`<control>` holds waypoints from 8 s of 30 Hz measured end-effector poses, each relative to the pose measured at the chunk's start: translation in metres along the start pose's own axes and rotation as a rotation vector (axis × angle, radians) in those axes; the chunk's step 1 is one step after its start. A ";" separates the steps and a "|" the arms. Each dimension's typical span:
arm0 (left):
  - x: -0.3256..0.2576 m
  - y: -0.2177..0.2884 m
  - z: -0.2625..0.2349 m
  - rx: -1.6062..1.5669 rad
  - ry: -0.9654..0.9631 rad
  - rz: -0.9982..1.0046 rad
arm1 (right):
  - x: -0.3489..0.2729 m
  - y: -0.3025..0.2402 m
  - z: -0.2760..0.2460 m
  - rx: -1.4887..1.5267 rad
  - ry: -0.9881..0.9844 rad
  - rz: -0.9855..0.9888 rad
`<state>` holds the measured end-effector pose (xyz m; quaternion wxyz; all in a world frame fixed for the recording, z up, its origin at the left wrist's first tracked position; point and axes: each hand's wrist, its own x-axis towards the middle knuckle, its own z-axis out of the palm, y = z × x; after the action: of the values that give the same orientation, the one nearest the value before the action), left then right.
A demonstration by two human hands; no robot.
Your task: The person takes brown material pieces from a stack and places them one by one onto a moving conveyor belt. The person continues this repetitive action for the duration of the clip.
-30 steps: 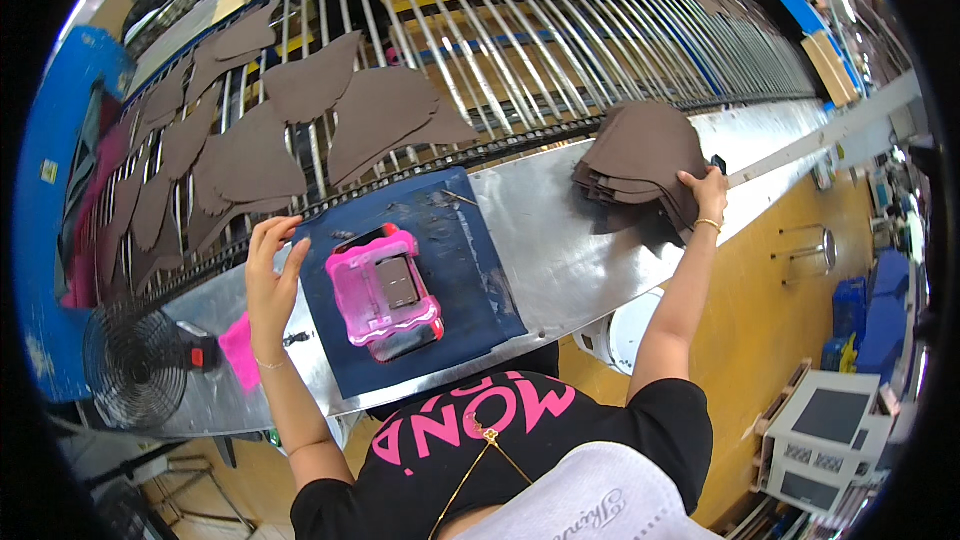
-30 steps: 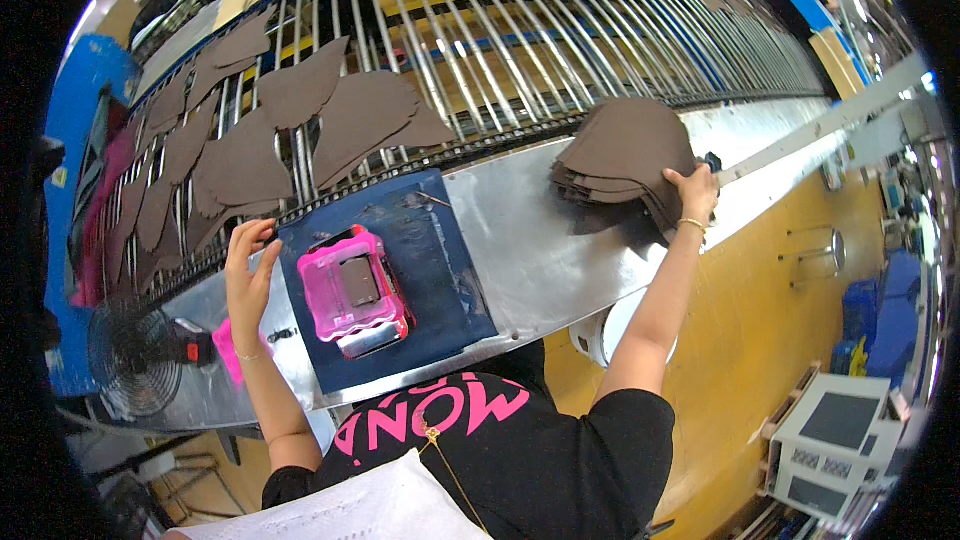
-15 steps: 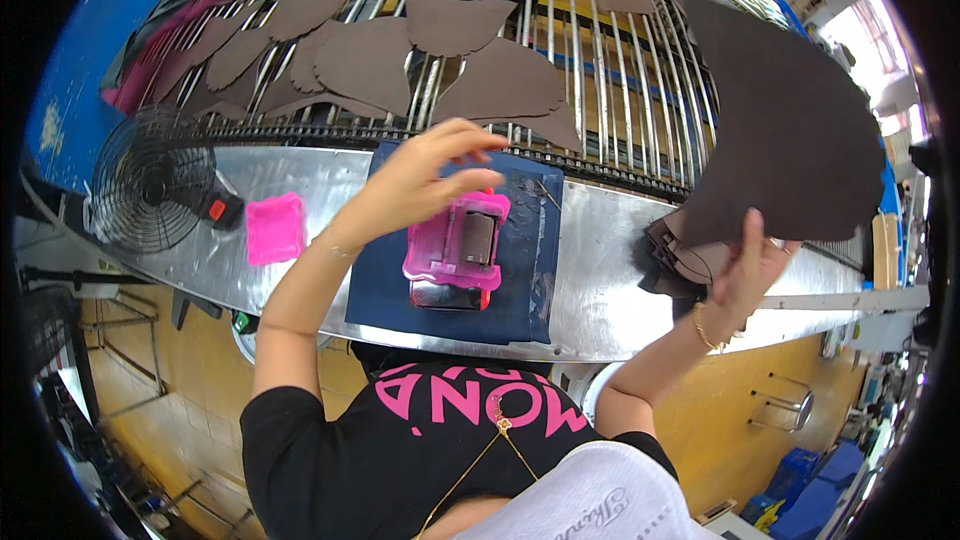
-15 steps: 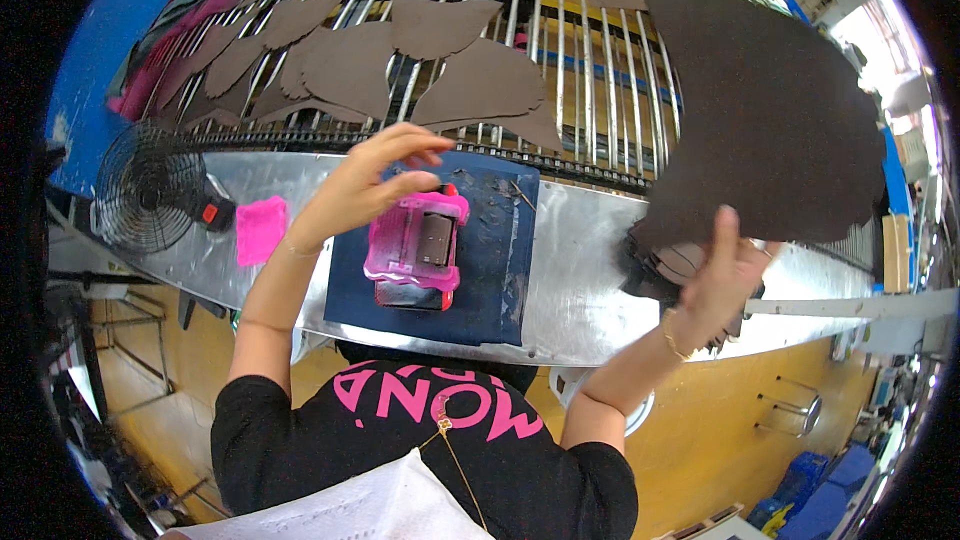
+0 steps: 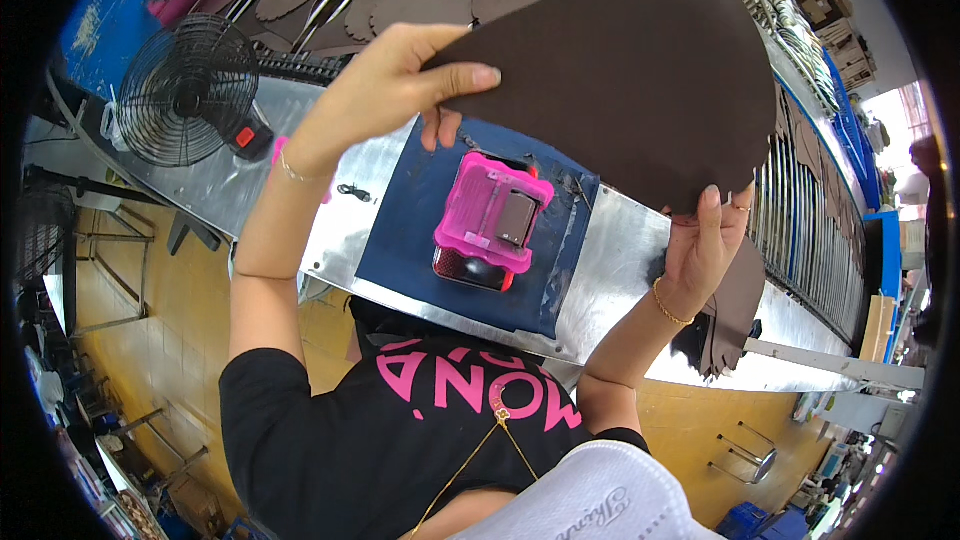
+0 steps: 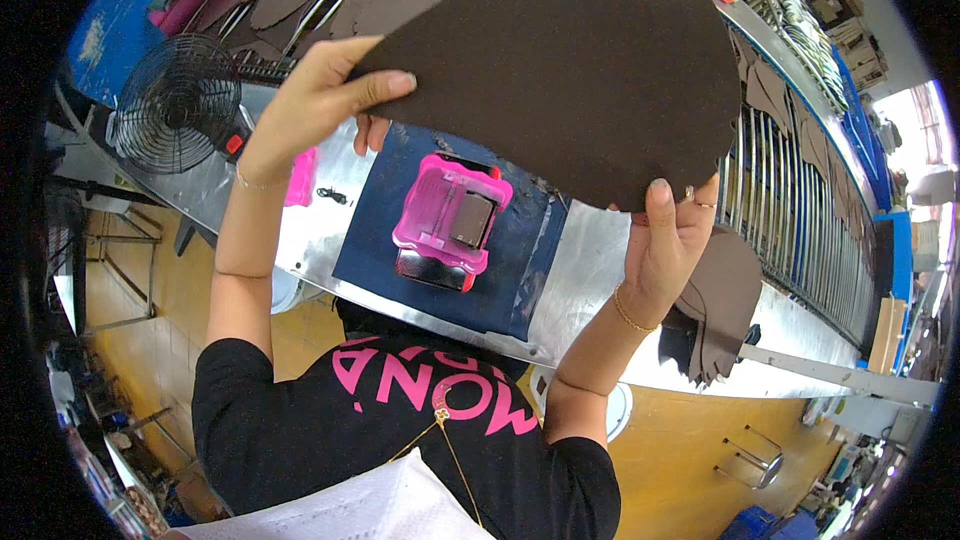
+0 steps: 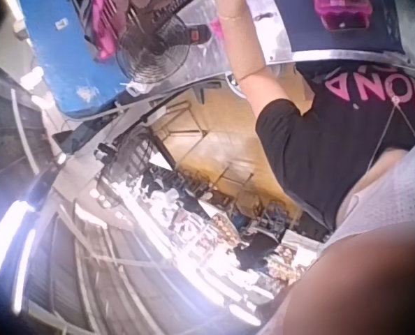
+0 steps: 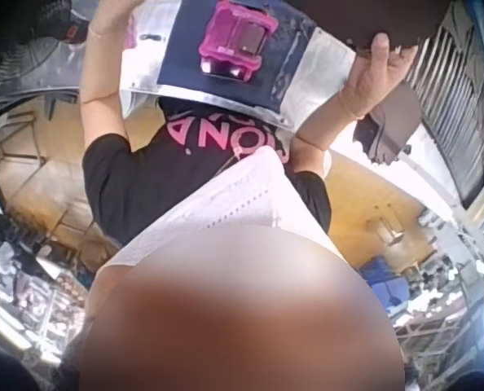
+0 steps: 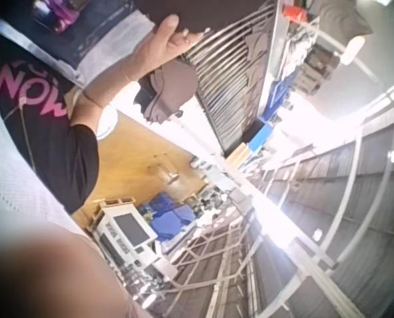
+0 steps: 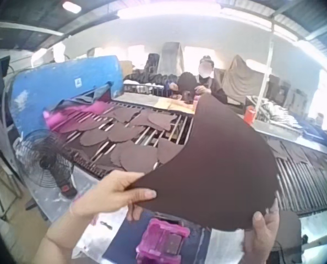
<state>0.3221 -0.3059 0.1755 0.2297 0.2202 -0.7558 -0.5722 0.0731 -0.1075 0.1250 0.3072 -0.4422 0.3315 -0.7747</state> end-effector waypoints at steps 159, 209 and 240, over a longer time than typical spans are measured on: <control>0.213 -0.244 -0.049 -0.623 0.698 -0.415 | -0.012 0.070 -0.097 -0.596 0.440 0.583; -0.090 -0.048 -0.086 0.075 0.554 0.039 | -0.031 0.076 0.066 -0.914 -0.236 -0.075; 0.100 0.014 0.140 0.045 -0.524 0.215 | -0.123 -0.127 -0.122 -1.425 0.461 0.078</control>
<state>0.1569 -0.2550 0.1651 0.0809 -0.0115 -0.8210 -0.5651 -0.0067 0.0921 0.1184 -0.1036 -0.3487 0.8243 -0.4338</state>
